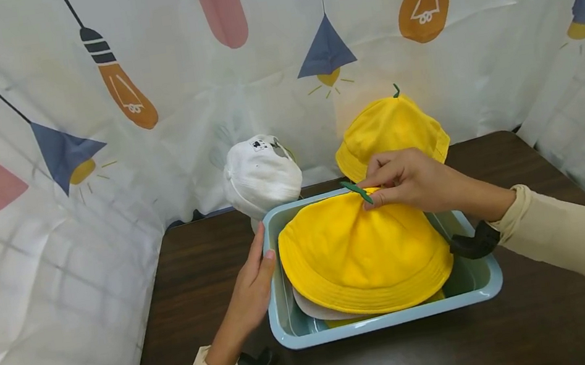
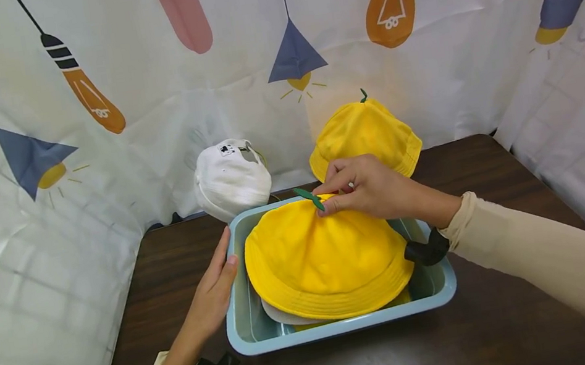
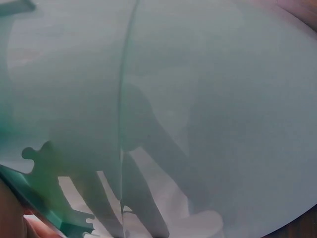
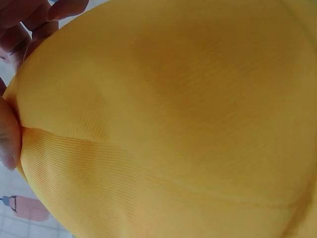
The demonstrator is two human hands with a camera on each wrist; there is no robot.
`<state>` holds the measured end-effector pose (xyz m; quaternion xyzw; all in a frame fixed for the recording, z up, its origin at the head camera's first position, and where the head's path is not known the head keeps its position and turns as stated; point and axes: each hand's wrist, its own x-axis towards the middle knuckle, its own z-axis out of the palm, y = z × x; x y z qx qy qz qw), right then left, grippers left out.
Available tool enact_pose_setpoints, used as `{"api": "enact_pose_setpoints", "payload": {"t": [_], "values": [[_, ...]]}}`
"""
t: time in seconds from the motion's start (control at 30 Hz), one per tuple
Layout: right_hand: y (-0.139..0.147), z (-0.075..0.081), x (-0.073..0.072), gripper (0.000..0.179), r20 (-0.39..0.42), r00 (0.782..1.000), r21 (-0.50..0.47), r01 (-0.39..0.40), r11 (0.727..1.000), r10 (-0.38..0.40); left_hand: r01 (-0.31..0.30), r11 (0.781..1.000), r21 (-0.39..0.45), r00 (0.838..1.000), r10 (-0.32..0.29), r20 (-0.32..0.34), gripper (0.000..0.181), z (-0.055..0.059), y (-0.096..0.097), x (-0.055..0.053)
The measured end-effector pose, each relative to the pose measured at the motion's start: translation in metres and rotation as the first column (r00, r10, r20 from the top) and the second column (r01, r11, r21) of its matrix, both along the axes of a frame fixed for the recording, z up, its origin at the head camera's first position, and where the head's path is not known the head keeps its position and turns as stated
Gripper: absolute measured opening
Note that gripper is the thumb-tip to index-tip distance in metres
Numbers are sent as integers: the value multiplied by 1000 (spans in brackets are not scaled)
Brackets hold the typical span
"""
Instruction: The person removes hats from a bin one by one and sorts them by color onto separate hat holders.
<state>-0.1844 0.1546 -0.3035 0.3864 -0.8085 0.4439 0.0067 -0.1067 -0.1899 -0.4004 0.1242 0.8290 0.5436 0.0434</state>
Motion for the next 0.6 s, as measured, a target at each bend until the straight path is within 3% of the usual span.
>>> {"api": "enact_pose_setpoints", "payload": {"t": [0.27, 0.6], "values": [[4, 11, -3, 23, 22, 999, -45, 42, 998, -41, -11, 1000, -21, 1000, 11, 0, 63, 1, -1, 0], [14, 35, -7, 15, 83, 990, -125, 120, 985, -110, -11, 999, -49, 999, 9, -38, 63, -1, -2, 0]]}}
